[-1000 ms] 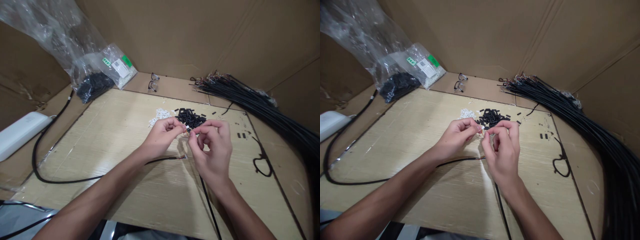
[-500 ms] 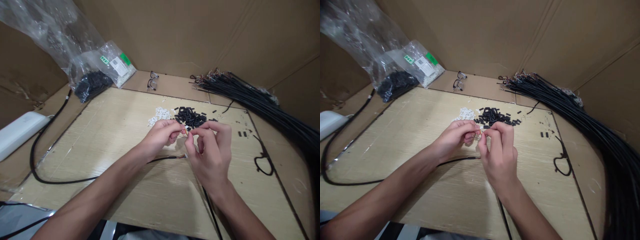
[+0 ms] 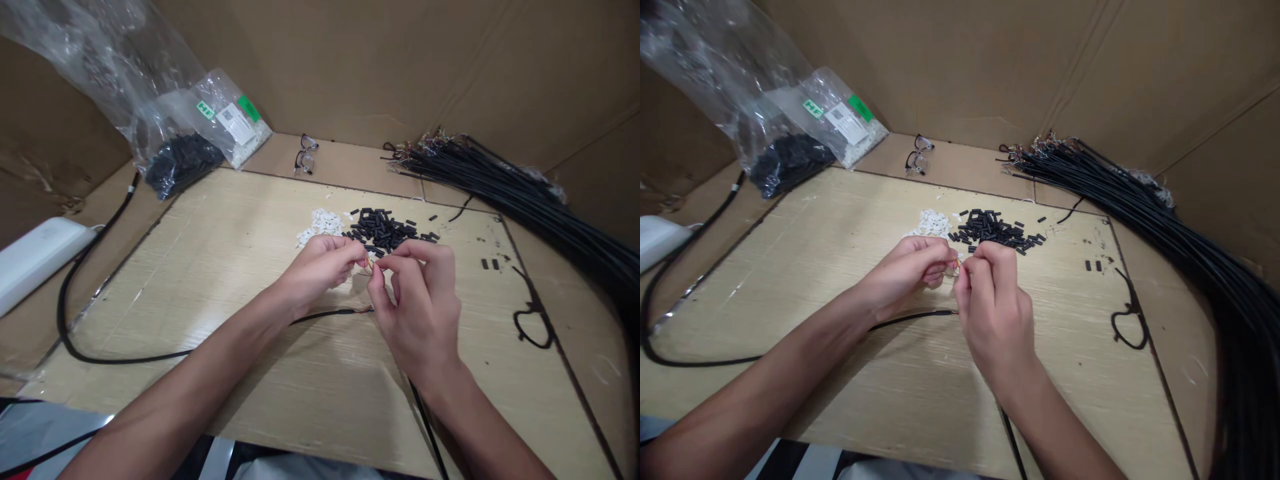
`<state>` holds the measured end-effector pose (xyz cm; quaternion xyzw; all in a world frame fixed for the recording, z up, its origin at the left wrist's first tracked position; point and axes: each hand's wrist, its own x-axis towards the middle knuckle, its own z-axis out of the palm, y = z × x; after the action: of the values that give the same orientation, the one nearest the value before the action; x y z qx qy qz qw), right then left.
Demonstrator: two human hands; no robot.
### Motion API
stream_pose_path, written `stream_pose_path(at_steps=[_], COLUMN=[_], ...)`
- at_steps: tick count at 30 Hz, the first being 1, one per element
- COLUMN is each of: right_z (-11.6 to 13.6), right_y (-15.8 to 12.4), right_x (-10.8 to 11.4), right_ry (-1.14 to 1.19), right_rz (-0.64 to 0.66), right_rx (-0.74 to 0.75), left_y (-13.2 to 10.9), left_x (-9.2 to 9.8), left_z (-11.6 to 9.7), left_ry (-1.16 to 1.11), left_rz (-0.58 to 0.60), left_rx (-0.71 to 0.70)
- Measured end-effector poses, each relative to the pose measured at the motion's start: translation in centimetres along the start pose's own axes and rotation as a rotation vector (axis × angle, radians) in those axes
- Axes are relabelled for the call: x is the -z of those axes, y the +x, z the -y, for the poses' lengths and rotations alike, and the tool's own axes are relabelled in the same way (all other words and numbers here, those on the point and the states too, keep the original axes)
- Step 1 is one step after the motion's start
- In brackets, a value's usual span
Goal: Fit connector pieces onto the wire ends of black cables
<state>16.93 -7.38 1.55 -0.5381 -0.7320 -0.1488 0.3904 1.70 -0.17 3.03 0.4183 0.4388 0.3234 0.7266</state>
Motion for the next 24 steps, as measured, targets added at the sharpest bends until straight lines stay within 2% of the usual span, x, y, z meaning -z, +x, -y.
stream_pose_path(at_steps=[14,24], right_z=[0.21,0.10], right_y=[-0.11,-0.16], right_x=[-0.07,-0.13], right_ry=[0.026,0.037], right_rz=[0.024,0.022], right_rx=[-0.058,-0.042], left_y=[0.02,0.10], left_x=[0.02,-0.02], left_z=[0.10,0.15], left_ry=[0.037,0.054], left_rz=[-0.009,-0.011], left_rx=[-0.012,-0.021])
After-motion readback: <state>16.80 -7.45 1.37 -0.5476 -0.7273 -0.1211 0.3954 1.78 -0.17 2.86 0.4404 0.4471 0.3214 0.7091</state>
